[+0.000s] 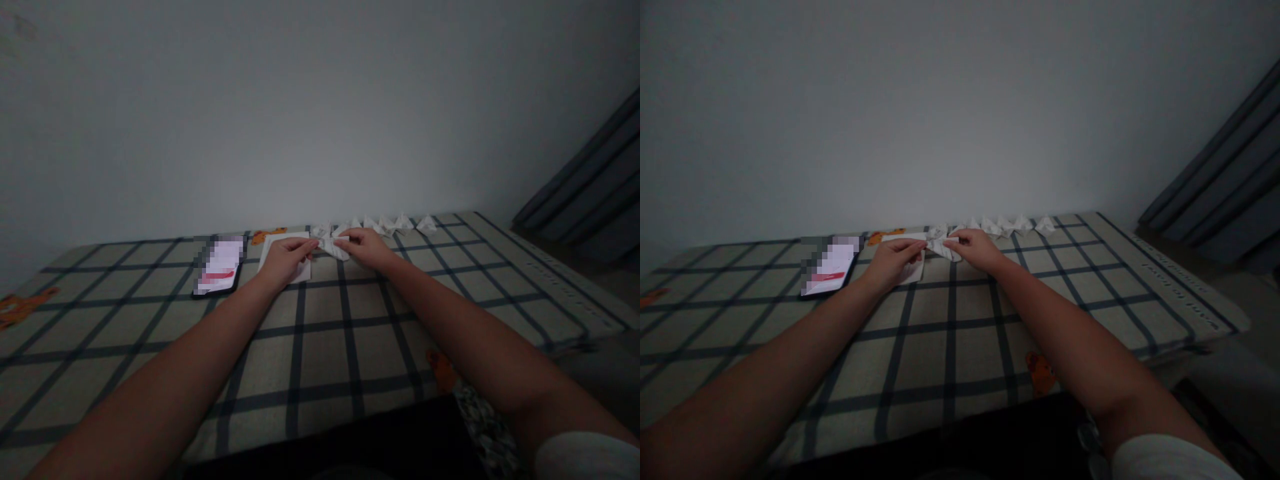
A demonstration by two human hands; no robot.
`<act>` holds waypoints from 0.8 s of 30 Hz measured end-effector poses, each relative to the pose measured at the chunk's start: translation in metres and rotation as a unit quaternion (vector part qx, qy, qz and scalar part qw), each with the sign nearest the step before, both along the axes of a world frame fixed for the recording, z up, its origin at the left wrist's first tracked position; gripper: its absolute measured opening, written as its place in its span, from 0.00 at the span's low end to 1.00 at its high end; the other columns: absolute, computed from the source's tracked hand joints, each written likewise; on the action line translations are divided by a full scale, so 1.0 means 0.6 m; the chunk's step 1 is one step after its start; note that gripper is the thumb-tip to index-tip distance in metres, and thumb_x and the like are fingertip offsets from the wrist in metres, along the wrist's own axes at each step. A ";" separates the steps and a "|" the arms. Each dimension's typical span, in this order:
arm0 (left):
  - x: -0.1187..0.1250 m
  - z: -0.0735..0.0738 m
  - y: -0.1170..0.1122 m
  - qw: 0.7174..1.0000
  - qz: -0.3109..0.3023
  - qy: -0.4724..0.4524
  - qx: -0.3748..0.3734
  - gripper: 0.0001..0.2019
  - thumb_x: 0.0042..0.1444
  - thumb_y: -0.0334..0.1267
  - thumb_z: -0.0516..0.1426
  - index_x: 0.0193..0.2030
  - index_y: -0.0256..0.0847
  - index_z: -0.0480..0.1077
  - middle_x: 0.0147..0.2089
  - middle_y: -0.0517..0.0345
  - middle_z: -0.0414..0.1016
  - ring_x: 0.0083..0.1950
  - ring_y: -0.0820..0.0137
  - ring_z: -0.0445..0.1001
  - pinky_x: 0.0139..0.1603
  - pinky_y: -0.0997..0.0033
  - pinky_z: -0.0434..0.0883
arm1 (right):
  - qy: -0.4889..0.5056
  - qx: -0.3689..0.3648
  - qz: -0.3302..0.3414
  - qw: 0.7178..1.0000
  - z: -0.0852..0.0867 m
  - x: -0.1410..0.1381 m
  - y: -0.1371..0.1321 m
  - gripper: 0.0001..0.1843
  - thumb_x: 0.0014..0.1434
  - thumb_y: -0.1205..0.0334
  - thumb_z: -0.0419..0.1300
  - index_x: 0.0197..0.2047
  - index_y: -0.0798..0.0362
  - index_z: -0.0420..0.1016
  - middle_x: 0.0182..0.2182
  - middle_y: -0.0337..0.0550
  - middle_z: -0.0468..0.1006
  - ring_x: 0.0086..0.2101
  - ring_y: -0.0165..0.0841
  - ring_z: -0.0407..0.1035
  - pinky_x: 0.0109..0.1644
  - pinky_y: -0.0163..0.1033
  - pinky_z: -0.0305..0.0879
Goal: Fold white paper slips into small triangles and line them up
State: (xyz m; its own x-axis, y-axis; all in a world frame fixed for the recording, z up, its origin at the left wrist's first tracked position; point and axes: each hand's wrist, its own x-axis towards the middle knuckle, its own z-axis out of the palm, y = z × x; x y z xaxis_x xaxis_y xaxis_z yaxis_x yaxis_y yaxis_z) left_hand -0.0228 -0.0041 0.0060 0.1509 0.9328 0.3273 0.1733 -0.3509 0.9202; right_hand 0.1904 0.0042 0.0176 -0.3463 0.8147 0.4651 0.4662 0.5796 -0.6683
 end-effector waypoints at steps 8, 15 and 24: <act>0.001 -0.009 0.002 0.998 -0.040 0.033 -0.038 0.14 0.47 0.46 0.60 0.33 0.36 0.73 0.23 0.60 0.71 0.22 0.77 0.64 0.25 0.75 0.60 | -0.038 -0.013 0.013 0.999 0.003 0.000 -0.010 0.18 0.53 0.50 0.56 0.33 0.59 0.75 0.24 0.40 0.71 0.24 0.25 0.59 0.27 0.32 0.52; 0.006 -0.002 -0.008 0.996 -0.027 0.078 -0.018 0.16 0.48 0.49 0.59 0.35 0.36 0.75 0.27 0.56 0.74 0.26 0.74 0.67 0.28 0.73 0.64 | -0.034 -0.014 0.029 0.999 0.007 -0.003 -0.015 0.18 0.54 0.50 0.55 0.30 0.59 0.73 0.22 0.38 0.67 0.24 0.25 0.57 0.27 0.32 0.51; 0.006 -0.007 -0.009 0.986 -0.059 0.158 0.012 0.14 0.47 0.47 0.58 0.32 0.37 0.74 0.27 0.58 0.73 0.27 0.74 0.67 0.28 0.75 0.63 | -0.060 -0.018 0.053 0.997 0.010 -0.005 -0.018 0.15 0.55 0.54 0.53 0.26 0.58 0.70 0.21 0.36 0.63 0.25 0.25 0.55 0.29 0.32 0.48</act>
